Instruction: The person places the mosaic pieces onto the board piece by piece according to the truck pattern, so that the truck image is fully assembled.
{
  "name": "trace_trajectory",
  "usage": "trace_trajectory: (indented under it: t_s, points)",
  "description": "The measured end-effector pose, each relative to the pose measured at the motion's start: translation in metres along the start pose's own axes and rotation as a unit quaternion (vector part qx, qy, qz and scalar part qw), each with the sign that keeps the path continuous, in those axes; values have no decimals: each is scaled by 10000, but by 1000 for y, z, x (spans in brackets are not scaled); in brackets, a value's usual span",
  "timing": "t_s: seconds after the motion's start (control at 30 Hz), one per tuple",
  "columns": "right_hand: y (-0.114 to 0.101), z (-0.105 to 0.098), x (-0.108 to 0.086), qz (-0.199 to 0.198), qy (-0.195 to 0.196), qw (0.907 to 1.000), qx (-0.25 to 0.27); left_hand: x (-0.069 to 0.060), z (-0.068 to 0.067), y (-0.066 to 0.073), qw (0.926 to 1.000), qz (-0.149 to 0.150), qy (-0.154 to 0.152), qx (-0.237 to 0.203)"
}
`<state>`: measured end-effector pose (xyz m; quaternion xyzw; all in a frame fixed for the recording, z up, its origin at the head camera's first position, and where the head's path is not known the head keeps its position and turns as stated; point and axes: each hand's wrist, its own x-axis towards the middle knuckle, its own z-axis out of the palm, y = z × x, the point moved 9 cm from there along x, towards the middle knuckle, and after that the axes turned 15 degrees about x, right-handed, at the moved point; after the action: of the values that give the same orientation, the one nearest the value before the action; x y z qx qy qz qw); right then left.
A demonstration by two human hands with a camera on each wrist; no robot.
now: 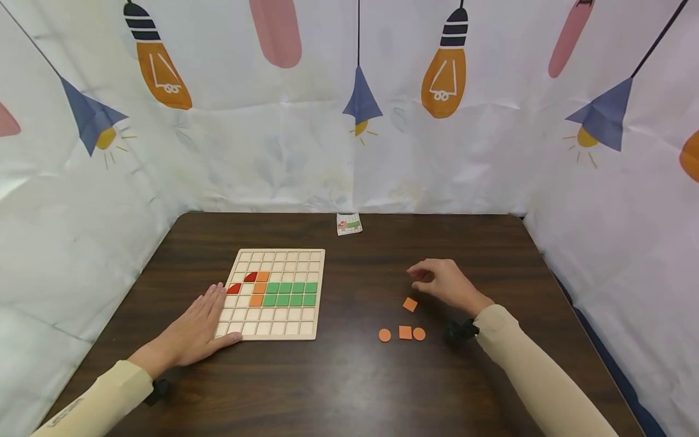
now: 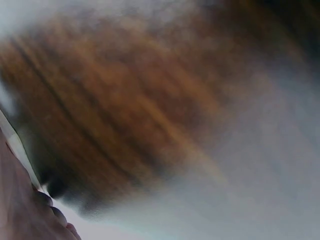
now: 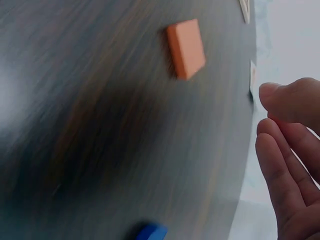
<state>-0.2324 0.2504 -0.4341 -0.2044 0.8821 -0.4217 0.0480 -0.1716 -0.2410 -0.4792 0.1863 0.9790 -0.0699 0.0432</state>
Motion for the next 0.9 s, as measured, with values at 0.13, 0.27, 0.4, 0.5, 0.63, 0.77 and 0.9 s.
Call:
trace_trajectory:
  t_s: [0.13,0.27,0.4,0.5,0.63,0.77,0.9]
  points:
    - [13,-12,-15,105,176,9998,-54,1,0,1,10000,23,-35,4]
    - [28,-21,-30,260,309,9991,-131,1,-1,0,10000,21,-27,-6]
    - [40,-26,-41,470,299,9983,-148,0,0,0,9999,-1,-66,-79]
    - [45,-28,-47,560,300,9979,-153,-1,0,-1,9999,-12,-91,-92]
    - [49,-29,-52,649,297,9970,-285,-1,2,-2,9999,-20,-114,-109]
    - [54,-29,-55,766,269,9962,-310,1,3,-2,9998,-20,-125,-126]
    - [57,-29,-57,770,299,9963,-245,1,3,-1,9999,-15,-116,-118]
